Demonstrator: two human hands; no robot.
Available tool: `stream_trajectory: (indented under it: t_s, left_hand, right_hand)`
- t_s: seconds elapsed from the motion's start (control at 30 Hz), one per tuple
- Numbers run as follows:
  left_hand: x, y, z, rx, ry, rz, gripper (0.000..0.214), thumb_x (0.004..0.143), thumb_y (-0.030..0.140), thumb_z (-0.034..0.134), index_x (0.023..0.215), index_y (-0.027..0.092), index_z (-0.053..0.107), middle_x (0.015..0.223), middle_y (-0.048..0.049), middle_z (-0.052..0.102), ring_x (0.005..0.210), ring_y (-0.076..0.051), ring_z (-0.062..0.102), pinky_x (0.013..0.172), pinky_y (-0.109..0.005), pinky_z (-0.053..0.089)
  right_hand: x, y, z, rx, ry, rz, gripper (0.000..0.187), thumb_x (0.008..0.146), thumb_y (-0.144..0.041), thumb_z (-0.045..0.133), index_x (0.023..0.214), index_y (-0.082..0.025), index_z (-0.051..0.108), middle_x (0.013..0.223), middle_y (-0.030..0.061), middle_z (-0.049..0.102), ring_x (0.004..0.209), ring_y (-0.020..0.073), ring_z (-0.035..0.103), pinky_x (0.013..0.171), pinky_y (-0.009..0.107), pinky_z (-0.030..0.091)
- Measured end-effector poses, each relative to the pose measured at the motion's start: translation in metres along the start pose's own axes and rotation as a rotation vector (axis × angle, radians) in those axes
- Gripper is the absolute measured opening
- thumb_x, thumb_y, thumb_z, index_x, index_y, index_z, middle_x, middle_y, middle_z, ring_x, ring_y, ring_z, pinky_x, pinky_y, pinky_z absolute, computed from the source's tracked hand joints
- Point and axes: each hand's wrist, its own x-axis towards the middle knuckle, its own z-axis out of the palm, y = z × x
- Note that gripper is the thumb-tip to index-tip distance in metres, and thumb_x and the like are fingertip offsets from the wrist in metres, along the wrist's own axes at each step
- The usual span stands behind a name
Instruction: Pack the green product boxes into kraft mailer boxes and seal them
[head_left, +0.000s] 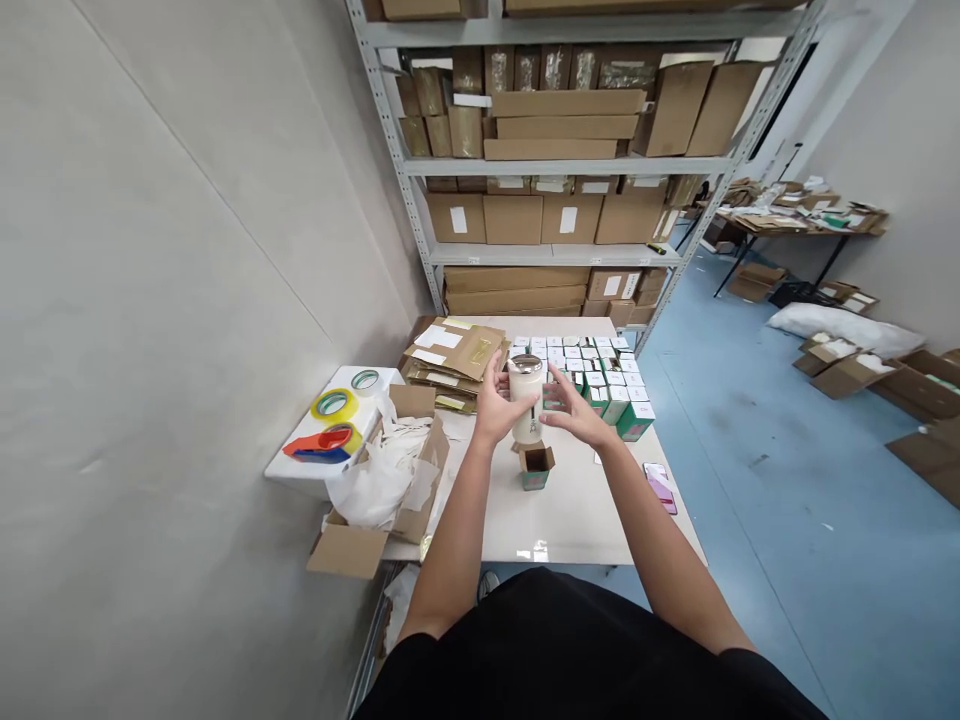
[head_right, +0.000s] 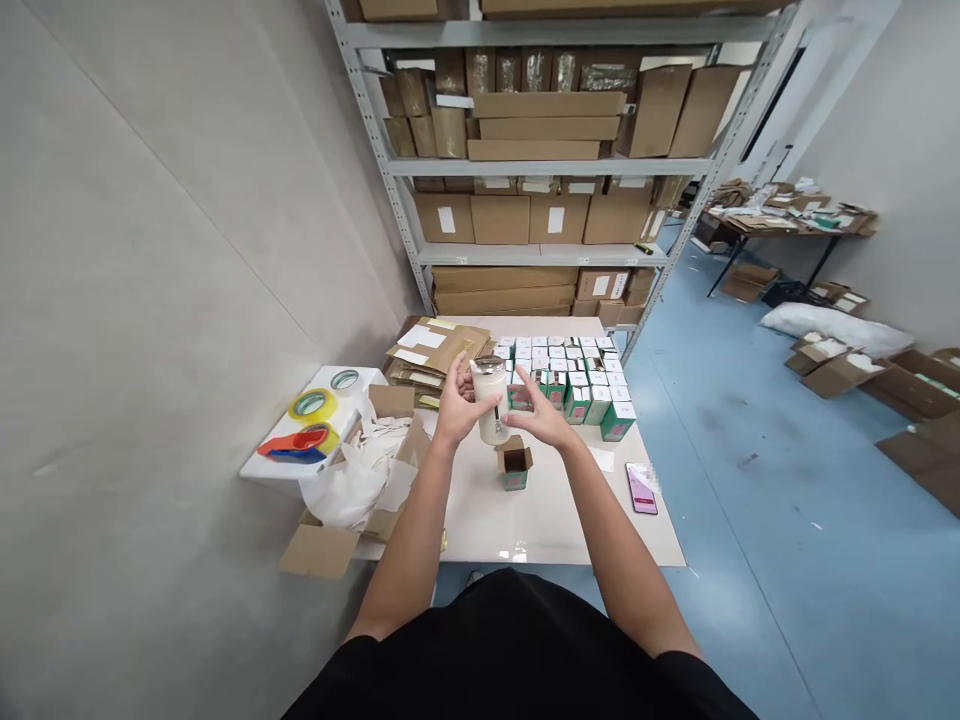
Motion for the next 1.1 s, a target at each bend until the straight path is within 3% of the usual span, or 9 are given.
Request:
stream_trajectory:
  t_s: [0.1, 0.23, 0.3, 0.43, 0.5, 0.67, 0.87, 1.0, 1.1]
  left_hand:
    - [0.002, 0.000, 0.004, -0.115, -0.081, -0.015, 0.119, 0.071, 0.037, 0.091, 0.166, 0.029, 0.020, 0.123, -0.0089, 0.069, 0.108, -0.024, 0.070, 0.099, -0.038, 0.054]
    - [0.005, 0.000, 0.012, -0.172, -0.100, -0.056, 0.120, 0.073, 0.043, 0.091, 0.166, 0.031, 0.018, 0.143, -0.0133, 0.059, 0.128, -0.029, 0.061, 0.106, -0.041, 0.052]
    - [0.007, -0.001, 0.013, -0.146, -0.078, -0.066, 0.125, 0.069, 0.043, 0.094, 0.166, 0.033, 0.017, 0.143, -0.0135, 0.059, 0.128, -0.029, 0.061, 0.106, -0.043, 0.053]
    - [0.009, -0.002, 0.011, -0.188, -0.085, -0.086, 0.132, 0.069, 0.042, 0.095, 0.167, 0.032, 0.007, 0.129, -0.0118, 0.068, 0.116, -0.027, 0.068, 0.103, -0.044, 0.055]
    - [0.009, -0.002, 0.012, -0.240, -0.107, -0.113, 0.130, 0.073, 0.045, 0.091, 0.168, 0.032, 0.003, 0.130, -0.0121, 0.068, 0.114, -0.027, 0.069, 0.100, -0.044, 0.056]
    - [0.012, -0.004, 0.011, -0.116, -0.044, -0.104, 0.132, 0.067, 0.042, 0.096, 0.167, 0.033, 0.012, 0.141, -0.0143, 0.061, 0.121, -0.028, 0.065, 0.101, -0.042, 0.056]
    - [0.018, -0.010, 0.004, -0.157, -0.074, -0.115, 0.129, 0.070, 0.041, 0.094, 0.168, 0.031, 0.011, 0.131, -0.0124, 0.068, 0.115, -0.026, 0.069, 0.102, -0.043, 0.056]
    - [0.020, -0.009, 0.003, -0.148, -0.086, -0.104, 0.128, 0.066, 0.041, 0.096, 0.167, 0.032, 0.017, 0.145, -0.0134, 0.060, 0.131, -0.029, 0.061, 0.108, -0.043, 0.052]
    - [0.021, -0.009, 0.002, -0.128, -0.031, -0.110, 0.127, 0.064, 0.039, 0.097, 0.166, 0.030, 0.022, 0.143, -0.0138, 0.062, 0.126, -0.029, 0.064, 0.106, -0.043, 0.053]
  right_hand:
    - [-0.010, 0.009, 0.010, 0.094, -0.089, 0.038, 0.119, 0.071, -0.045, 0.089, 0.167, -0.033, 0.018, 0.137, 0.0103, 0.065, 0.121, 0.0296, 0.065, 0.106, 0.052, 0.053]
    - [-0.013, 0.012, 0.025, 0.087, 0.104, 0.020, 0.135, 0.064, -0.041, 0.095, 0.168, -0.028, 0.009, 0.128, 0.0108, 0.068, 0.111, 0.0293, 0.069, 0.102, 0.051, 0.055]
    - [-0.014, 0.013, 0.028, 0.040, 0.158, 0.012, 0.139, 0.061, -0.040, 0.096, 0.168, -0.027, 0.009, 0.130, 0.0115, 0.067, 0.113, 0.0296, 0.067, 0.104, 0.051, 0.054]
    - [-0.017, 0.017, 0.028, 0.111, 0.014, 0.014, 0.127, 0.069, -0.044, 0.090, 0.168, -0.031, 0.010, 0.142, 0.0118, 0.061, 0.123, 0.0290, 0.064, 0.107, 0.048, 0.052]
    - [-0.017, 0.020, 0.030, 0.152, -0.012, 0.034, 0.124, 0.072, -0.046, 0.087, 0.168, -0.032, 0.009, 0.138, 0.0112, 0.064, 0.117, 0.0288, 0.068, 0.103, 0.048, 0.055]
    - [-0.014, 0.026, 0.041, 0.117, 0.186, 0.060, 0.140, 0.064, -0.045, 0.093, 0.168, -0.030, 0.001, 0.123, 0.0102, 0.069, 0.102, 0.0285, 0.072, 0.094, 0.049, 0.060]
    - [-0.014, 0.028, 0.041, 0.143, 0.113, 0.022, 0.127, 0.072, -0.045, 0.086, 0.168, -0.034, 0.004, 0.131, 0.0100, 0.066, 0.113, 0.0276, 0.069, 0.103, 0.051, 0.055]
    - [-0.015, 0.027, 0.041, 0.048, 0.222, 0.038, 0.132, 0.065, -0.041, 0.092, 0.168, -0.030, 0.010, 0.119, 0.0085, 0.069, 0.104, 0.0274, 0.069, 0.099, 0.050, 0.056]
    - [-0.017, 0.026, 0.044, -0.004, 0.243, 0.036, 0.133, 0.065, -0.043, 0.092, 0.168, -0.031, 0.010, 0.120, 0.0088, 0.067, 0.108, 0.0282, 0.068, 0.100, 0.050, 0.056]
